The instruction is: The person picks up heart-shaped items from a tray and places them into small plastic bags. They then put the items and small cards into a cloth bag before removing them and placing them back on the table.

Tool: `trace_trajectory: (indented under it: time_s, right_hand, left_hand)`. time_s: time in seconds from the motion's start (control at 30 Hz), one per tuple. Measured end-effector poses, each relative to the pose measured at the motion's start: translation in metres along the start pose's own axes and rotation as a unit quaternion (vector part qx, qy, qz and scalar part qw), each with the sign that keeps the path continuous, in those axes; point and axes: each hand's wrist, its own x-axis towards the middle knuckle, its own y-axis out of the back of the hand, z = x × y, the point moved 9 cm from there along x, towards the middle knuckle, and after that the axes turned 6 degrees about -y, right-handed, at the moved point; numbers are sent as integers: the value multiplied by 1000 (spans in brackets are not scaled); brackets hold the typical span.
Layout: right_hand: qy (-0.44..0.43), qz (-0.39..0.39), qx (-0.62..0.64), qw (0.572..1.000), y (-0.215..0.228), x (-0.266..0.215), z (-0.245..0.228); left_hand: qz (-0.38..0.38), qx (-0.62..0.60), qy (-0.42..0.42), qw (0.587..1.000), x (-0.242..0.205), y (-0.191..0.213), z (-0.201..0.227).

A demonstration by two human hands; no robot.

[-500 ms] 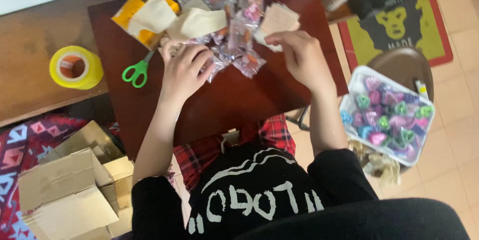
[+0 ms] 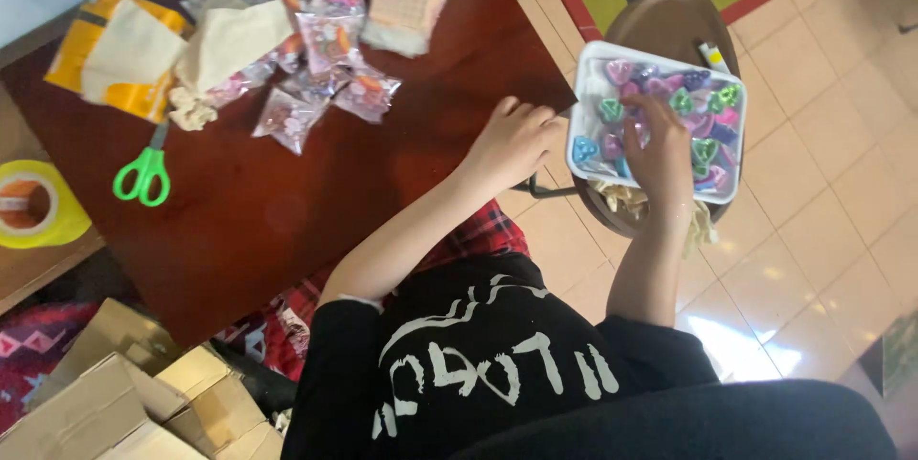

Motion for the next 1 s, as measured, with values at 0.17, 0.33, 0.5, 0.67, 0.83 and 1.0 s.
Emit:
trace_trajectory:
  time_s: [0.17, 0.33, 0.5, 0.67, 0.83, 1.0]
  right_hand:
    - [-19, 121, -157, 980, 25, -8, 53]
    - [-78, 123, -218, 965, 16, 3, 129]
    - [-145, 84, -171, 971, 7, 23, 144]
    - [-141, 79, -165, 973, 1, 31, 154]
    - [-121, 79, -152, 978, 7, 34, 139]
    - [-83, 63, -133, 986, -2, 48, 133]
  left_hand:
    - [54, -7, -40, 998, 61, -49, 4]
    - [54, 22, -68, 996, 107, -82, 6]
    - [-63, 29, -15, 997, 134, -127, -1]
    - [-100, 9, -20, 995, 145, -173, -12]
    - [-150, -49, -5, 987, 154, -144, -13]
    - [69, 57, 62, 994, 171, -102, -31]
